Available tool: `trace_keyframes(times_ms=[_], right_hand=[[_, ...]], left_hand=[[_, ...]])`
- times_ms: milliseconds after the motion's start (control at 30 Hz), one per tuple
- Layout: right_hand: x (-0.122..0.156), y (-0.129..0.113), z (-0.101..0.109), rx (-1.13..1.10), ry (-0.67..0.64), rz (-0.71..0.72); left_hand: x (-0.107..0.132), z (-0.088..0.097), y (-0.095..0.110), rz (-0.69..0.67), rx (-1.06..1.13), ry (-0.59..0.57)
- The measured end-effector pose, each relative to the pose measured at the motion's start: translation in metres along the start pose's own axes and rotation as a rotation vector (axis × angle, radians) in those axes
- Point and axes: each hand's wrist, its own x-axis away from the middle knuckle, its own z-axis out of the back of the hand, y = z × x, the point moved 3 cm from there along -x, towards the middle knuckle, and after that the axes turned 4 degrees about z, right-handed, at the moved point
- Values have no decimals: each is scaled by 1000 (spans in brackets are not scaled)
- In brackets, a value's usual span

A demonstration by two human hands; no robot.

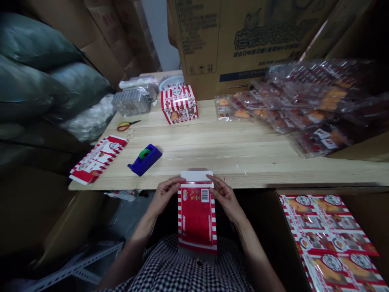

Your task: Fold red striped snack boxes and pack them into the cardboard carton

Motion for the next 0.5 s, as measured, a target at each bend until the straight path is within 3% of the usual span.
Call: trace_keyframes(times_ms=[233, 333, 500], right_hand=[[-7, 6, 10, 137, -22, -92], [-13, 8, 11, 197, 24, -46], [-29, 24, 15, 206, 113, 0]], left_hand=[[4, -2, 2, -54, -111, -80], [-1, -4, 1, -97, -133, -57], [-14, -11, -18, -23, -19, 9]])
